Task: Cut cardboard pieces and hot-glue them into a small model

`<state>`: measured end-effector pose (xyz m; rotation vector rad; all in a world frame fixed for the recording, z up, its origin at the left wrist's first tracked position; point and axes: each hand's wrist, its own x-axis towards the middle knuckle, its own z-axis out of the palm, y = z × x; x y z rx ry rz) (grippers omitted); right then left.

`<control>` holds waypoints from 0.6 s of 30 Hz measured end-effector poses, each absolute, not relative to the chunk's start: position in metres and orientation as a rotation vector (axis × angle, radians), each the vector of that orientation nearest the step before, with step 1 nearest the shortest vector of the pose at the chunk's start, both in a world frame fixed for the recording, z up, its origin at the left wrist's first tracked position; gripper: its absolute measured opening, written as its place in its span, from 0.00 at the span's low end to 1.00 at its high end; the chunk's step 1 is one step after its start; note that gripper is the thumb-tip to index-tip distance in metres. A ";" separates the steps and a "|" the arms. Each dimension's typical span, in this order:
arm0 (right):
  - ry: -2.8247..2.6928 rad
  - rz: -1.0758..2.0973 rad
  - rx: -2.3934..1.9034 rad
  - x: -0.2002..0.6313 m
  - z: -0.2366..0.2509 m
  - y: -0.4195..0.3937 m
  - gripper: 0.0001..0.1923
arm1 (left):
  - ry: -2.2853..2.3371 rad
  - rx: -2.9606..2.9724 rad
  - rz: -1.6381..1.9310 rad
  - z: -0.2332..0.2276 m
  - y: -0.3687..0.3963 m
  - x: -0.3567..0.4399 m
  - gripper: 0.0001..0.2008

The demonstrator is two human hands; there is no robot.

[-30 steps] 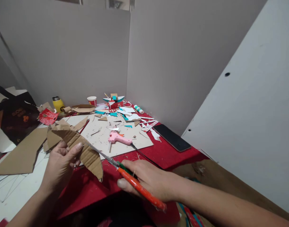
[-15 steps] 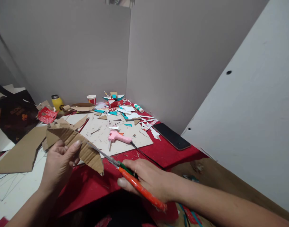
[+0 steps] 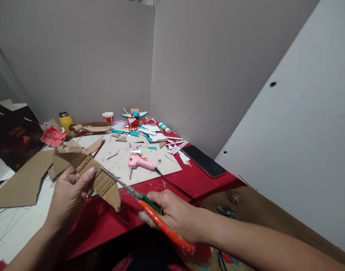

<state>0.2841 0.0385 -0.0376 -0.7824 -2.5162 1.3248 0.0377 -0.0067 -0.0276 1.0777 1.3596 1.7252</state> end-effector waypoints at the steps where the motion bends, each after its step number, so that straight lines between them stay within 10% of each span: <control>1: -2.510 1.333 -0.793 0.284 -0.038 0.038 0.19 | 1.363 1.081 1.722 -0.028 -0.007 0.038 0.15; 9: -2.690 0.946 -0.942 0.281 -0.027 0.033 0.20 | 1.393 1.084 1.671 -0.026 -0.008 0.047 0.20; 18: -2.512 1.211 -0.861 0.275 -0.045 0.031 0.18 | 1.414 1.063 1.635 -0.025 -0.011 0.048 0.17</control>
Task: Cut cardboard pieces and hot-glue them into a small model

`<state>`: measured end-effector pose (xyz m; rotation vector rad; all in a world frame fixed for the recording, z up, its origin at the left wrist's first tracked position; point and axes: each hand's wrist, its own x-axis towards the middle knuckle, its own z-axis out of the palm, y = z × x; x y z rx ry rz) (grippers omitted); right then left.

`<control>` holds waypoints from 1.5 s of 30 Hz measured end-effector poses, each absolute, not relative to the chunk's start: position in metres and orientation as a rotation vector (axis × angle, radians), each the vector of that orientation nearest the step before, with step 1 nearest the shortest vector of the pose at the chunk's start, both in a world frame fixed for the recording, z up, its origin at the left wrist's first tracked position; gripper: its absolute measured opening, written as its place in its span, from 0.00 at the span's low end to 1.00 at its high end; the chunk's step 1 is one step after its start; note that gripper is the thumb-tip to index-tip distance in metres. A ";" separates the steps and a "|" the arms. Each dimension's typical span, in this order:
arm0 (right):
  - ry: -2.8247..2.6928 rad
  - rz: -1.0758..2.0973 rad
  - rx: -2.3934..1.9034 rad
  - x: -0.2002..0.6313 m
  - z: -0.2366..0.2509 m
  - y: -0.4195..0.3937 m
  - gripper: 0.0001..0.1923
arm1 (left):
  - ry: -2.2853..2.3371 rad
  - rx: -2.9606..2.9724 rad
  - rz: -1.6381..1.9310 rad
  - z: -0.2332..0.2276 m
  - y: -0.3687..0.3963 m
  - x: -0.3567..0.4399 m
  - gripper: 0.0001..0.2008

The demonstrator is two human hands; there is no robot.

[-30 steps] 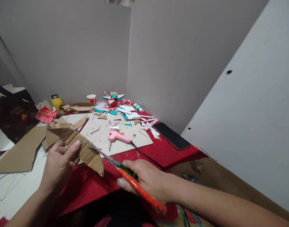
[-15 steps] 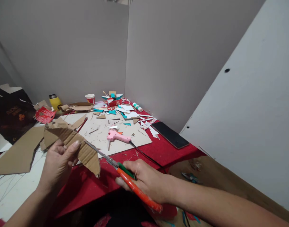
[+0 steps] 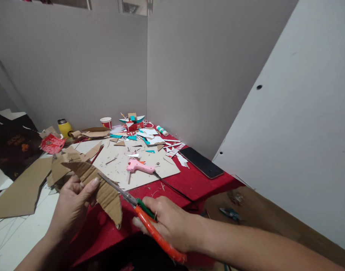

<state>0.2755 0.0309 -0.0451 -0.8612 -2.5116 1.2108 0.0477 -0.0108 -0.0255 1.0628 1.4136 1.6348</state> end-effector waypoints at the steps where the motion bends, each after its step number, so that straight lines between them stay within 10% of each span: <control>1: -2.495 1.225 -0.857 0.275 -0.047 0.031 0.18 | 1.397 1.052 1.637 -0.025 -0.011 0.048 0.17; 31: -2.527 1.048 -0.962 0.268 -0.039 0.024 0.14 | 1.212 1.018 1.585 -0.032 -0.011 0.042 0.11; 45: -2.035 1.473 -0.730 0.262 -0.062 0.029 0.23 | 1.118 0.966 1.546 -0.034 -0.010 0.046 0.11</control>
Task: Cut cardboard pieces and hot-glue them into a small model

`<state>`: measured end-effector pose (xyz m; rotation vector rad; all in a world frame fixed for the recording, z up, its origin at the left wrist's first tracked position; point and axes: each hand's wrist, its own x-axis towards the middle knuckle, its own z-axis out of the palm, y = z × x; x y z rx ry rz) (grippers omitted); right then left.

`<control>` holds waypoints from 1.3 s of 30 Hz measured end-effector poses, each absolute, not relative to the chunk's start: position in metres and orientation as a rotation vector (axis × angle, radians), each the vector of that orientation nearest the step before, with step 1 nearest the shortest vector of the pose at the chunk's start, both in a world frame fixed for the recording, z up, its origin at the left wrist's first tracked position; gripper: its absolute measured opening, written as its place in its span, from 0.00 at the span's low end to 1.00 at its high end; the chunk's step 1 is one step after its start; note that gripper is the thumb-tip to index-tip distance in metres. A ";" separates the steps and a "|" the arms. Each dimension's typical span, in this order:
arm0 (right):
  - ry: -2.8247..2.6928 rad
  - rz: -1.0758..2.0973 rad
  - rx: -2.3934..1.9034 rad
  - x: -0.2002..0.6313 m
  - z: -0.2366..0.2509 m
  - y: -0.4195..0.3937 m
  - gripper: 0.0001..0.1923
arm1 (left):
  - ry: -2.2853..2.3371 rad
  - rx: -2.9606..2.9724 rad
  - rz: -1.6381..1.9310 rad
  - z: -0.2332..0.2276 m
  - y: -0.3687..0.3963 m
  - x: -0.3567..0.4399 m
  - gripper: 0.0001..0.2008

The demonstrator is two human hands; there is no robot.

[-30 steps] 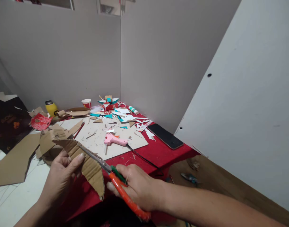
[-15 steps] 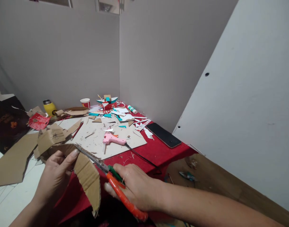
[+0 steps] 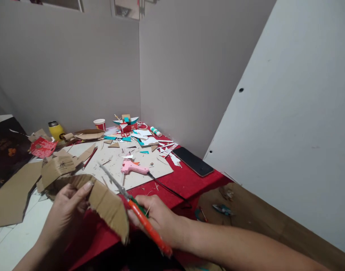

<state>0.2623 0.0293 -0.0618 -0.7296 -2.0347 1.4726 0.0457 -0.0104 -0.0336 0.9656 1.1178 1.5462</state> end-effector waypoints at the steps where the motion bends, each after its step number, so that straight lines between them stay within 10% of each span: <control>1: -1.940 1.540 -0.754 0.263 -0.063 0.031 0.24 | 1.125 0.957 1.598 -0.032 -0.009 0.044 0.10; 9: -1.492 1.910 -0.777 0.270 -0.077 0.027 0.30 | 1.143 0.681 1.956 -0.025 -0.001 0.043 0.17; 28: -2.388 1.035 -0.769 0.260 -0.035 0.022 0.19 | 1.135 0.675 2.220 -0.007 -0.014 0.064 0.16; 39: -2.413 0.985 -0.771 0.263 -0.023 0.048 0.22 | 1.182 0.889 1.659 0.000 -0.046 0.045 0.22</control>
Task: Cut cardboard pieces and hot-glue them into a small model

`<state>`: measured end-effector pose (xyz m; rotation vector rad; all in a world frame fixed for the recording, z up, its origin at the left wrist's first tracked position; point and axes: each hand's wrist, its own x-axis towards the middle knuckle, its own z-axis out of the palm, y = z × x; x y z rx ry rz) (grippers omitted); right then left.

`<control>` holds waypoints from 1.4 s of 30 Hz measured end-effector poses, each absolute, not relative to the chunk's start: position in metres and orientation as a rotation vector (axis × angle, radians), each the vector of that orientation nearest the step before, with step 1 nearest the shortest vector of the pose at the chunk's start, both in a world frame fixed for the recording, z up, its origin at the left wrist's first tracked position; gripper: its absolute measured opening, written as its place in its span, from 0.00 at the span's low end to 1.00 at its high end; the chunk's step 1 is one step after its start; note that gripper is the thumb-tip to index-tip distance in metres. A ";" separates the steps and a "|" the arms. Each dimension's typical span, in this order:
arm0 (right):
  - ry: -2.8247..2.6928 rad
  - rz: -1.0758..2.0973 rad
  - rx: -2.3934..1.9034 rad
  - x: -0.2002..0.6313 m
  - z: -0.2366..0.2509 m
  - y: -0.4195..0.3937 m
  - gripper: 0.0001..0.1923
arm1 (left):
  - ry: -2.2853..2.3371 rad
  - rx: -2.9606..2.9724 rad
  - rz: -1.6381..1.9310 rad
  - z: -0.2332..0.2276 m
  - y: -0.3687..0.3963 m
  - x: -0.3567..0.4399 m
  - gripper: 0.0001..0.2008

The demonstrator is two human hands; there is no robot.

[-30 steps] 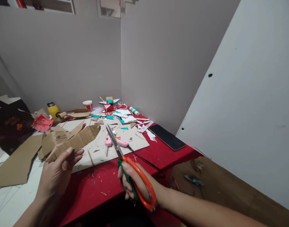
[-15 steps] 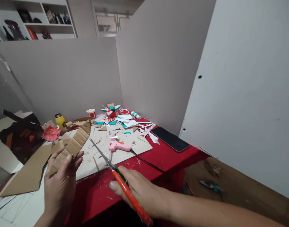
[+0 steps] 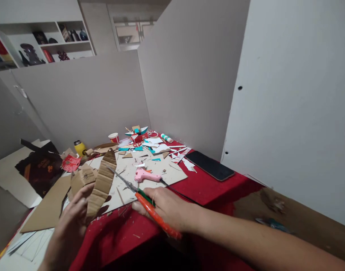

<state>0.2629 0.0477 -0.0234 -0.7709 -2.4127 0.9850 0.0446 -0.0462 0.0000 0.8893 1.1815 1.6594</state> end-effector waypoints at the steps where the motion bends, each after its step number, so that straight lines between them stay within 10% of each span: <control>1: -2.438 0.969 -0.767 0.266 -0.021 0.048 0.22 | 1.157 0.878 1.595 0.003 -0.045 0.036 0.21; 7: -2.561 0.921 -0.785 0.269 -0.015 0.046 0.22 | 1.260 0.986 1.460 -0.001 -0.024 0.015 0.10; 42: -2.313 1.260 -0.643 0.254 -0.052 0.038 0.21 | 1.087 0.908 1.642 -0.001 -0.007 0.051 0.13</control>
